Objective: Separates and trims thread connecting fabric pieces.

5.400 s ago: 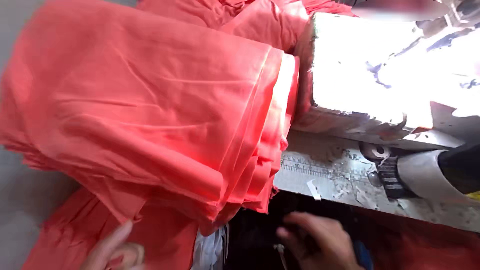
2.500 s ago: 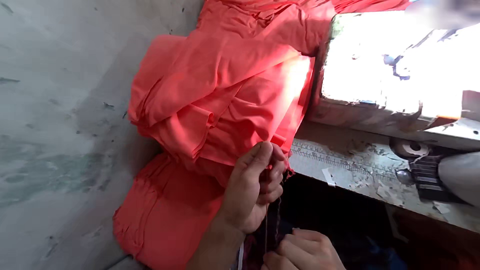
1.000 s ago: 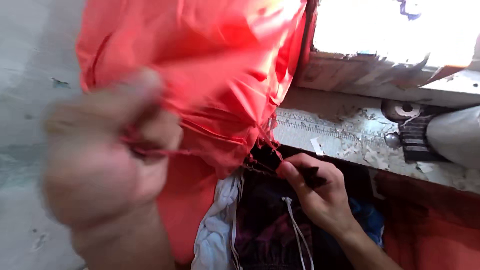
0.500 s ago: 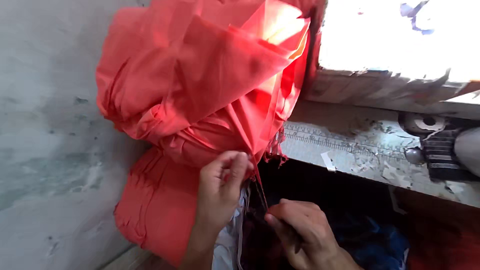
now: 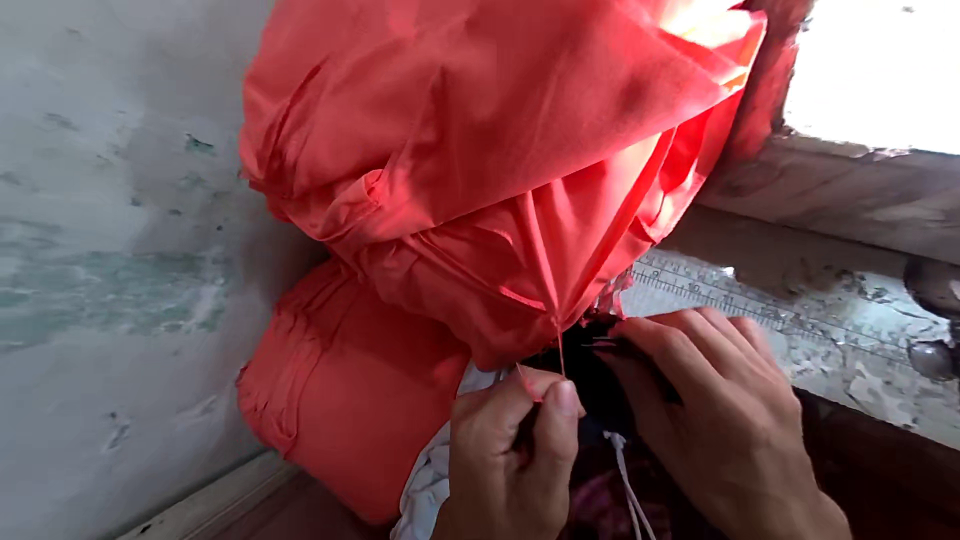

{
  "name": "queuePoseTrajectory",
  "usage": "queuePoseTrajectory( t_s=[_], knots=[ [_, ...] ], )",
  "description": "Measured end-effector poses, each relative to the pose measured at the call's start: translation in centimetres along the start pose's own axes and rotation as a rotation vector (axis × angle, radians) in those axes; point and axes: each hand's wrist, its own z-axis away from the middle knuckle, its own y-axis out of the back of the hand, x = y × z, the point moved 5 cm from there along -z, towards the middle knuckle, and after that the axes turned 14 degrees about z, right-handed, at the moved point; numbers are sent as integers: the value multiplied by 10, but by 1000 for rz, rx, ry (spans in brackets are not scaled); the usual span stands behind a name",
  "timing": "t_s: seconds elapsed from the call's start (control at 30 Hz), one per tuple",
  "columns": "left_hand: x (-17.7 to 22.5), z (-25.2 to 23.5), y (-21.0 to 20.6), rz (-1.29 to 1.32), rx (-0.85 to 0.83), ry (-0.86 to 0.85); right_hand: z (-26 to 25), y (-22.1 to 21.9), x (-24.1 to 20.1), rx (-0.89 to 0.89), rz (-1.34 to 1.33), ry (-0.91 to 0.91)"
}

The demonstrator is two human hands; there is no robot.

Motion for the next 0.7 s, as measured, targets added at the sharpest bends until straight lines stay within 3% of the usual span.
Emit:
queuePoseTrajectory(
  t_s=[0.13, 0.2, 0.33, 0.4, 0.47, 0.53, 0.57, 0.63, 0.67, 0.7],
  knots=[
    [1, -1, -4, 3, -14, -40, -15, -11, -13, 16, -132, 63],
    [10, 5, -4, 131, -112, -49, -16, -9, -13, 5, -227, 89],
    [41, 31, 19, 957, -263, 180, 1, 20, 22, -17, -223, 26],
    [25, 39, 34, 1201, -271, 347, 6, 25, 51, -13, -76, -15],
    [-33, 50, 41, 1120, -234, 677, 10, 17, 72, -49, 24, -73],
    [-97, 46, 37, 861, -35, 1084, 14, 6, 85, -40, 50, -105],
    [-121, 40, 34, 716, 98, 1186, 14, 3, 87, -23, 60, -90],
    [-151, 34, 33, 366, 340, 1220, 18, -1, 85, -13, 83, -54],
    [-161, 30, 34, 146, 363, 1182, 19, -1, 84, -10, 92, -49],
    [-166, 23, 36, -35, 256, 1152, 19, -2, 83, 2, 94, -54]
  ],
)
